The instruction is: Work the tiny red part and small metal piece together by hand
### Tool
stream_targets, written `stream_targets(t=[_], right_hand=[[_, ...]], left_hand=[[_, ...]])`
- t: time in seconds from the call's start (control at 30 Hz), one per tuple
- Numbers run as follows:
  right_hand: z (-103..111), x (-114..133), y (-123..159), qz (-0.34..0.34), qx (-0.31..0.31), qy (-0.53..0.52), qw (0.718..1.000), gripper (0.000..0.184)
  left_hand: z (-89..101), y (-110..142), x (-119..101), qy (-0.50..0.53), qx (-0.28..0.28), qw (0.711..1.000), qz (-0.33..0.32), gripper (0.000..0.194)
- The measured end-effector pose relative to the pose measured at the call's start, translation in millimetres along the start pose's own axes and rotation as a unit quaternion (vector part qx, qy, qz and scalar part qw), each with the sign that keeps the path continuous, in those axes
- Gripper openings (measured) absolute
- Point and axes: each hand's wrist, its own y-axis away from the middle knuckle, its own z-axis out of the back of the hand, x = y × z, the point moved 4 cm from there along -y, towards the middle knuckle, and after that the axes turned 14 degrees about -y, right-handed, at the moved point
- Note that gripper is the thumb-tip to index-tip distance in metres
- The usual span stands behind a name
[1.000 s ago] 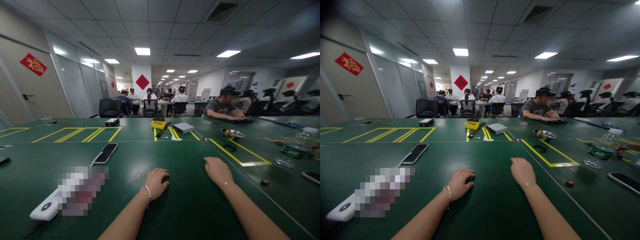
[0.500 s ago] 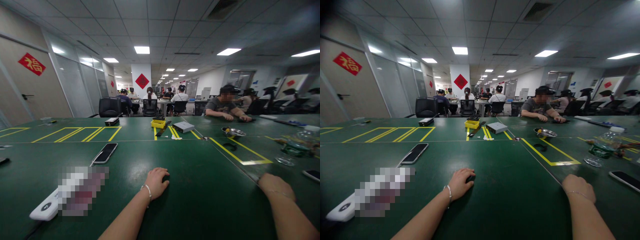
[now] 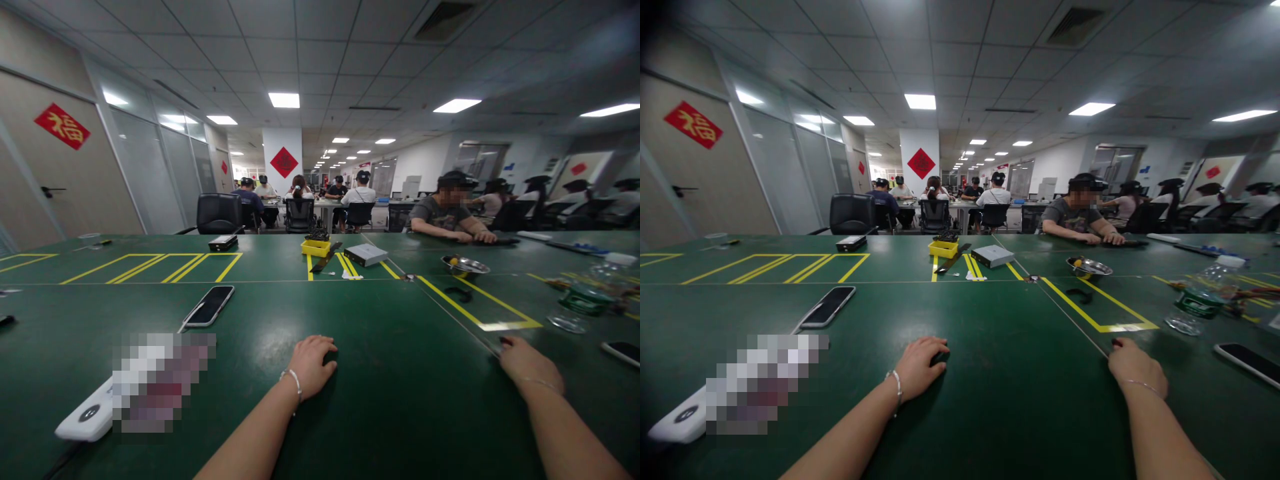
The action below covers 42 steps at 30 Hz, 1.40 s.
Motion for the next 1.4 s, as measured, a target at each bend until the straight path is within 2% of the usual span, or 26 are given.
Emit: stream_targets(t=[0.13,0.2,0.3,0.4,0.53,0.63,0.73,0.83,0.93,1.0,1.07,1.13,1.23,1.3,1.4], right_hand=[[3,7,6,-0.035,0.025,-0.004,0.999,0.044],[4,22,10,0.001,0.034,0.002,0.999,0.042],[-1,66,27,0.122,0.062,-0.015,0.991,0.040],[-15,128,67,0.278,0.107,-0.045,0.953,0.034],[-37,201,149,0.444,0.177,-0.057,0.876,0.027],[-49,231,204,0.532,0.196,-0.054,0.822,0.022],[-54,240,231,0.554,0.199,-0.054,0.806,0.021],[-54,239,232,0.545,0.229,-0.081,0.802,0.023],[-51,233,215,0.519,0.264,-0.127,0.803,0.035],[-49,224,190,0.475,0.249,-0.134,0.833,0.040],[-47,206,159,0.422,0.209,-0.101,0.876,0.040],[-43,179,124,0.358,0.156,-0.032,0.920,0.038],[-28,123,74,0.212,0.053,0.060,0.974,0.039],[-16,84,48,0.108,0.003,0.071,0.992,0.042],[-7,35,22,-0.015,0.005,0.043,0.999,0.045]], left_hand=[[1.1,0,-1,0.004,-0.006,1.000,-0.003,0.027],[2.3,-1,-1,0.012,-0.013,1.000,0.000,0.025],[3.8,-2,0,0.036,-0.026,0.999,0.018,0.024],[2.7,-3,0,0.081,-0.028,0.995,0.046,0.027],[-1.7,-2,-6,0.169,0.001,0.984,0.059,0.036],[-1.5,-1,-13,0.202,0.012,0.979,0.033,0.037],[-1.3,-1,-18,0.195,0.018,0.981,0.000,0.028],[-3.3,-3,-17,0.201,0.015,0.980,0.007,0.024],[-6.0,-5,-14,0.238,0.023,0.970,0.035,0.025],[-6.8,-5,-12,0.274,0.038,0.959,0.055,0.028],[-6.0,-4,-11,0.302,0.049,0.950,0.069,0.029],[-4.3,-4,-10,0.317,0.053,0.944,0.075,0.028],[-2.8,-3,-10,0.330,0.054,0.939,0.083,0.026],[-2.9,-4,-10,0.344,0.055,0.933,0.086,0.026],[-3.8,-5,-10,0.366,0.052,0.925,0.086,0.027]])
